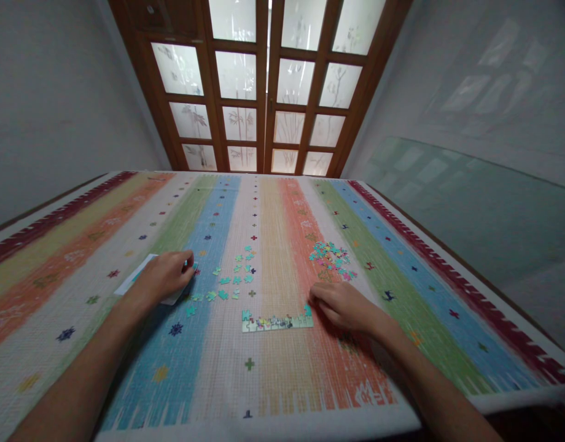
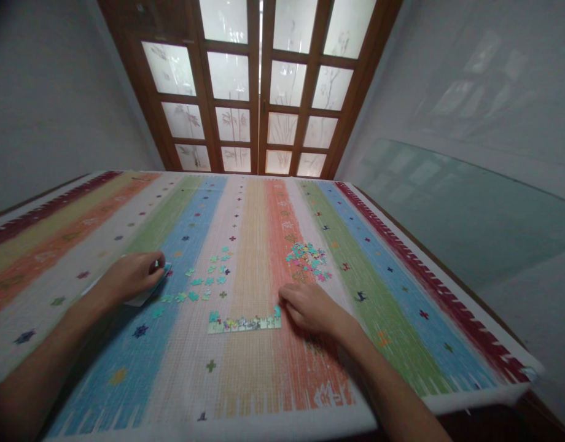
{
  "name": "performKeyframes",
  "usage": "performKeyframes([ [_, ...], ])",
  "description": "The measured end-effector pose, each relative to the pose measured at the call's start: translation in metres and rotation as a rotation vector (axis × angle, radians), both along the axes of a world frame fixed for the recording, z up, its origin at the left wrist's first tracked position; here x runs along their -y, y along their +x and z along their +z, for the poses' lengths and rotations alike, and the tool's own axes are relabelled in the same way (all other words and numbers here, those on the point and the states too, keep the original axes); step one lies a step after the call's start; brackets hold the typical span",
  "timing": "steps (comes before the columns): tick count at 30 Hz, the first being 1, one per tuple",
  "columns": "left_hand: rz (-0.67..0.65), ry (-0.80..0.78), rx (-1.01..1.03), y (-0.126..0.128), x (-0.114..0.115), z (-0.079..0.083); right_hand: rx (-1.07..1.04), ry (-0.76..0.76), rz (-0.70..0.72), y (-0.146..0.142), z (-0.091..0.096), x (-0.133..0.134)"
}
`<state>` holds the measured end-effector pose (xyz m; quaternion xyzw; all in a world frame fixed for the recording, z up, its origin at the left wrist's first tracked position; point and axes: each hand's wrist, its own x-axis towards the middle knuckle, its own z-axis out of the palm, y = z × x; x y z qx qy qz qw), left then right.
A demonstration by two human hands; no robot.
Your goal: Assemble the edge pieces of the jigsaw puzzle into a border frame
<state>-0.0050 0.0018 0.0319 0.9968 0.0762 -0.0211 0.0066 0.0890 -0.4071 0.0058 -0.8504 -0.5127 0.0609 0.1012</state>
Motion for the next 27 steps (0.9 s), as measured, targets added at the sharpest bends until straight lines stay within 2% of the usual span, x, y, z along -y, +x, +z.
performKeyframes([
  [5,-0.158,-0.137,-0.082,-0.003,-0.001,0.005,-0.043,-0.016,-0.010,-0.002,0.002,-0.001],
  [8,-0.197,-0.180,-0.095,-0.005,0.002,0.009,-0.075,-0.021,-0.012,-0.004,0.005,-0.002],
  [16,-0.231,-0.201,-0.075,-0.009,0.009,0.009,-0.102,-0.036,-0.020,-0.006,0.006,-0.005],
  [27,-0.224,-0.135,-0.106,-0.010,0.031,0.008,-0.109,-0.020,-0.011,-0.006,0.006,-0.003],
])
